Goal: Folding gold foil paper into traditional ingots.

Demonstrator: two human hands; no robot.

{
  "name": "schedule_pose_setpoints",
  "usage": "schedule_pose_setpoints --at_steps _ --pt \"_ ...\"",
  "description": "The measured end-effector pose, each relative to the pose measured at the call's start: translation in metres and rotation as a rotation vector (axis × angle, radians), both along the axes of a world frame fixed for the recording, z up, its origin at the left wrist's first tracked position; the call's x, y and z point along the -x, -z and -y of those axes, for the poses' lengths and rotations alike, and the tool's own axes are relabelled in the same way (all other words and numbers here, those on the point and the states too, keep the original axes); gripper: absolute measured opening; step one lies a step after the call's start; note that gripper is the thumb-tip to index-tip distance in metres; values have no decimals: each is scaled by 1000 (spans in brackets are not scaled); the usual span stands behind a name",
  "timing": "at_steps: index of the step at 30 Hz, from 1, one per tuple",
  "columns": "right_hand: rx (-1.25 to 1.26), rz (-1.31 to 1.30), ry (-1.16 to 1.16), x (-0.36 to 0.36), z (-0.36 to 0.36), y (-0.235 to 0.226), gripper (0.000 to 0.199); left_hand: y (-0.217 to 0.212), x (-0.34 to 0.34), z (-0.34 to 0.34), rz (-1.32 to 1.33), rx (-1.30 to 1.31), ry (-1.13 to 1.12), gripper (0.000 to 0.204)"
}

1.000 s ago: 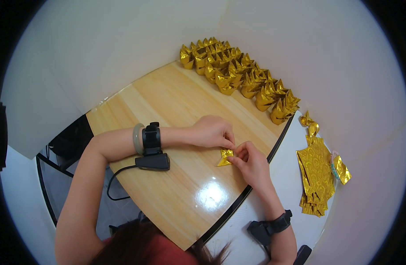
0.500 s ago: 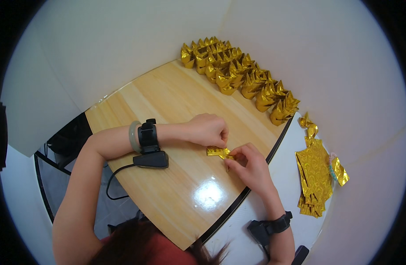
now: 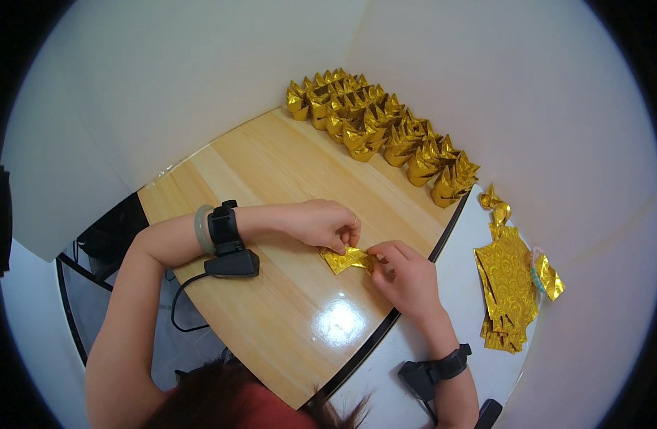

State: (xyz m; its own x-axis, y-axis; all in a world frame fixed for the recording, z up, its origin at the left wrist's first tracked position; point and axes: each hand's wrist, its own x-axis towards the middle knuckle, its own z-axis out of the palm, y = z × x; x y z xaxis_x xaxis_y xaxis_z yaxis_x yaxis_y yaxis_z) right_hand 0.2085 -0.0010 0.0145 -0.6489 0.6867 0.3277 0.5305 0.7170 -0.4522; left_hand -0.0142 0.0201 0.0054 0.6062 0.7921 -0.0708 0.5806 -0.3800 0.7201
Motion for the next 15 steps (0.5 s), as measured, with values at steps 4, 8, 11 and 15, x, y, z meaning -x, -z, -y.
schedule_pose_setpoints --at_steps 4,8,11,15 --pt "-288 87 -66 -1 1 0 21 7 1 -4 10 -28 10 23" --pt "-436 160 -159 -2 1 -1 20 5 2 -5 31 8 8 24" --pt "-462 188 -195 1 4 1 19 3 3 -5 42 50 6 24" --pt "-311 158 -195 2 6 6 22 2 2 -4 51 76 5 24"
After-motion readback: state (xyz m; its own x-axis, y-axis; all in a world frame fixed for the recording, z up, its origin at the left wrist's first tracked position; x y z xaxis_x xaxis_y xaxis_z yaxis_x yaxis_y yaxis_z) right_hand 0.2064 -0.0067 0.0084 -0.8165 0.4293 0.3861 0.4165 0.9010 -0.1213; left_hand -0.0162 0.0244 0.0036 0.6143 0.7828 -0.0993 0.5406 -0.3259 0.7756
